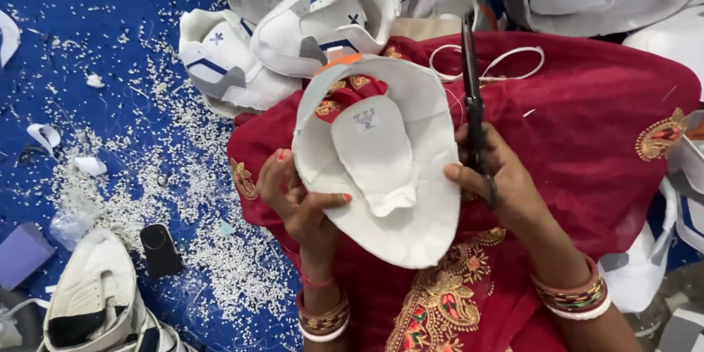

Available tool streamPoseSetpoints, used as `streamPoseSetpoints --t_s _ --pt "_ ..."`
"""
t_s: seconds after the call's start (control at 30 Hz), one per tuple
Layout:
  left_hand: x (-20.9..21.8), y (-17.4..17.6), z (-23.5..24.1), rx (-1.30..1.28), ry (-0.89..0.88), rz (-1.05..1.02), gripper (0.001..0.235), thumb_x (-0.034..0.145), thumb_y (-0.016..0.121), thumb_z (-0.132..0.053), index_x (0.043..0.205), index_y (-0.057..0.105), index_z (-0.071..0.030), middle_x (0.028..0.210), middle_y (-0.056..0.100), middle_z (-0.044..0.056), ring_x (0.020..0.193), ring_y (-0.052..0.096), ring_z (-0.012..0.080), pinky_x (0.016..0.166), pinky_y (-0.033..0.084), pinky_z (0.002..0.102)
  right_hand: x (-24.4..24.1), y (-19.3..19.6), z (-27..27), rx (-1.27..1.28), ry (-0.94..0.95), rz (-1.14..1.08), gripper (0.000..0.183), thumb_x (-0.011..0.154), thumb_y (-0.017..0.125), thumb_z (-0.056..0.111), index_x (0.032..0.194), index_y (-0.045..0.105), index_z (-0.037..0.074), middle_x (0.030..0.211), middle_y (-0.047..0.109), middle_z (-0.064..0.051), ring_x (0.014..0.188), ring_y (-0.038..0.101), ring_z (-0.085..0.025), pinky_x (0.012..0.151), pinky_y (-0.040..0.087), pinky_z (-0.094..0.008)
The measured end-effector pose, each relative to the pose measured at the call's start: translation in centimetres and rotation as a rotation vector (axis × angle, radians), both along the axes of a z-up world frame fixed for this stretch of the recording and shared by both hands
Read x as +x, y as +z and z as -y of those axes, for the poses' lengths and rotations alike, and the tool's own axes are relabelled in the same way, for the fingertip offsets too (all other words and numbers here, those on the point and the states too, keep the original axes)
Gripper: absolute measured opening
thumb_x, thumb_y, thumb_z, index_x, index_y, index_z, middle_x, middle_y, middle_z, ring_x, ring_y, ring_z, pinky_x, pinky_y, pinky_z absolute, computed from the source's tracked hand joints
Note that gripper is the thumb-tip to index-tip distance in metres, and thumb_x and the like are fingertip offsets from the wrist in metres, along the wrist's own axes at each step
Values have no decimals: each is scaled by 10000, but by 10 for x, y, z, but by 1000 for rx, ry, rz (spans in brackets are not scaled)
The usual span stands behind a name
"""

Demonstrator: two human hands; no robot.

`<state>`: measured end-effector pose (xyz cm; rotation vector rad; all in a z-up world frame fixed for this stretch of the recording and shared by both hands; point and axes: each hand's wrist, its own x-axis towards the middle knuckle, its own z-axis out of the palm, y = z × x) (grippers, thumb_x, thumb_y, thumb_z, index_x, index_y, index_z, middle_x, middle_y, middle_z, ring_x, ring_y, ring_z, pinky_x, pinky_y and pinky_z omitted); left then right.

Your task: The person trims excess material from shoe components using scissors.

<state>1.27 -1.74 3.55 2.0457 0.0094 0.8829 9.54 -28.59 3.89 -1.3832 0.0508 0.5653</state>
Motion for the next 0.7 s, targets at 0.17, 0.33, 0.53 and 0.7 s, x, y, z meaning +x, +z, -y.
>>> streamPoseSetpoints --t_s 0.17,0.33,0.53,0.7 --pt "0 -15 3 -158 -48 16 181 825 861 -48 793 700 -125 1545 398 55 1464 474 276 1105 503 371 -2 6 -6 -59 -11 -11 442 883 777 104 1244 522 96 832 523 62 676 496 -27 580 405 -210" --pt "0 -23 3 -226 -66 -6 203 816 868 -44 822 671 -97 1548 399 74 1453 509 276 1152 519 401 3 9 -8 -114 -5 -21 425 874 768 103 1232 538 106 797 539 57 662 514 -28 573 415 -211" --pt "3 -19 -5 -278 -115 -57 182 788 861 -15 863 710 -83 1541 404 102 1395 552 300 1078 568 392 7 5 -1 -118 -21 12 434 862 770 97 1231 541 98 827 551 64 704 540 -28 611 455 -210" --pt "25 10 -22 -127 -94 -43 298 910 678 84 1148 647 -92 1446 560 143 1403 567 322 1173 520 426 28 20 17 -255 -90 43 433 848 755 107 1232 556 87 910 619 37 797 605 -73 699 522 -238"
